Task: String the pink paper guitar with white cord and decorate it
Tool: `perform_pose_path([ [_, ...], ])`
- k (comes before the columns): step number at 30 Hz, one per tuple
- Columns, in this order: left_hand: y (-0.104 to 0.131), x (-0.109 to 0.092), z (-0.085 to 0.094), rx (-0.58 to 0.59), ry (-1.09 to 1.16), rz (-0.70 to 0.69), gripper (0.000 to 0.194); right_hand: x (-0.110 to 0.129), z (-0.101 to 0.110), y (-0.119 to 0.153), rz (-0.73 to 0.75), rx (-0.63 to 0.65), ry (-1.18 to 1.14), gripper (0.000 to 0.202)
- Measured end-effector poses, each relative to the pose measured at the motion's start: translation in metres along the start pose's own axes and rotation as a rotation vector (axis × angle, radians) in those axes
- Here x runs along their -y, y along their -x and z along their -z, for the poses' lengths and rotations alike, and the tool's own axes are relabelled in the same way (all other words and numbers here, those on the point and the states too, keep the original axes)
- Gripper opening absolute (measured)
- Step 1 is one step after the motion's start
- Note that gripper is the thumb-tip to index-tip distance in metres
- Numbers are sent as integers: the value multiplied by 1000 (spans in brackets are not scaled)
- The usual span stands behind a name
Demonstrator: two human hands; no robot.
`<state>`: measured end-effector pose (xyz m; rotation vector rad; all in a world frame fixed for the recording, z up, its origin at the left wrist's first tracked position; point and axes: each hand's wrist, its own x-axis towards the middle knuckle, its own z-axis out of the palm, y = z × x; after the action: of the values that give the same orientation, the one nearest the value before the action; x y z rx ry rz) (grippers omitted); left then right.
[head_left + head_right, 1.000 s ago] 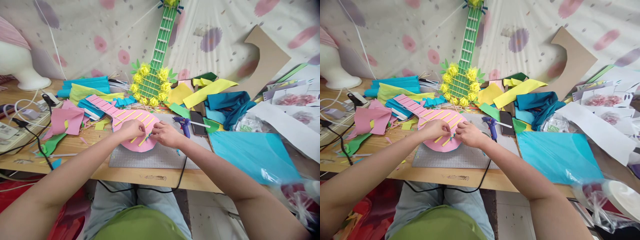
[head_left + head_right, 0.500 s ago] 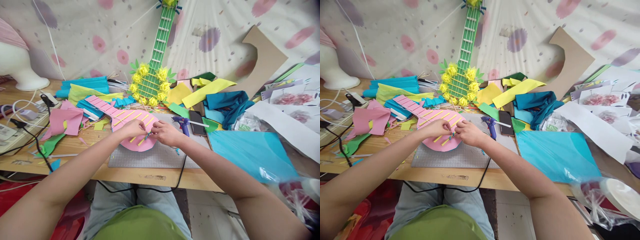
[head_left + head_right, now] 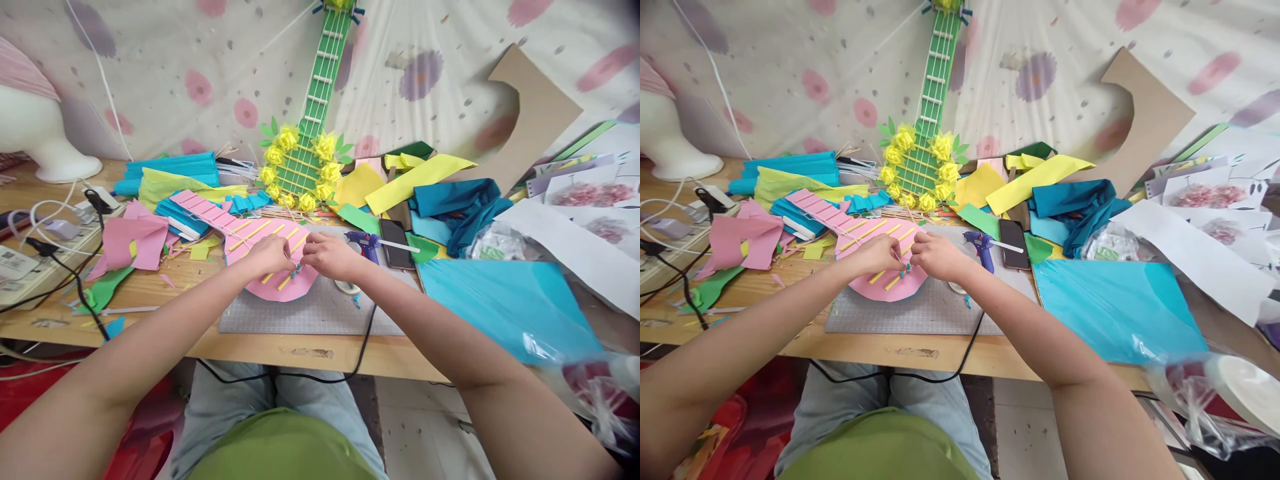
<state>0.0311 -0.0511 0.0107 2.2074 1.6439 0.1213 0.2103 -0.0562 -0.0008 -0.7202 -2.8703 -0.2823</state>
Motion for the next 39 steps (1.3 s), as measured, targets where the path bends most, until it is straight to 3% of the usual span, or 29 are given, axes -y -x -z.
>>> perform_pose_path([
  [11,-2,3,-2,25,12,39,30,-10,21,-33,-118,244,-165,14],
  [18,1,6,-2,45,27,5,30,-2,25,-65,-319,629,-271,20],
  [20,2,8,-2,36,42,3,32,0,28,-71,-347,671,-260,24],
  [25,4,14,4,63,125,-27,33,-5,24,-74,-390,624,-271,26],
  [32,2,32,8,96,219,-94,24,-14,7,-58,-345,374,-487,21],
  [39,1,36,11,136,238,-95,22,-11,-1,-52,-366,320,-515,15],
])
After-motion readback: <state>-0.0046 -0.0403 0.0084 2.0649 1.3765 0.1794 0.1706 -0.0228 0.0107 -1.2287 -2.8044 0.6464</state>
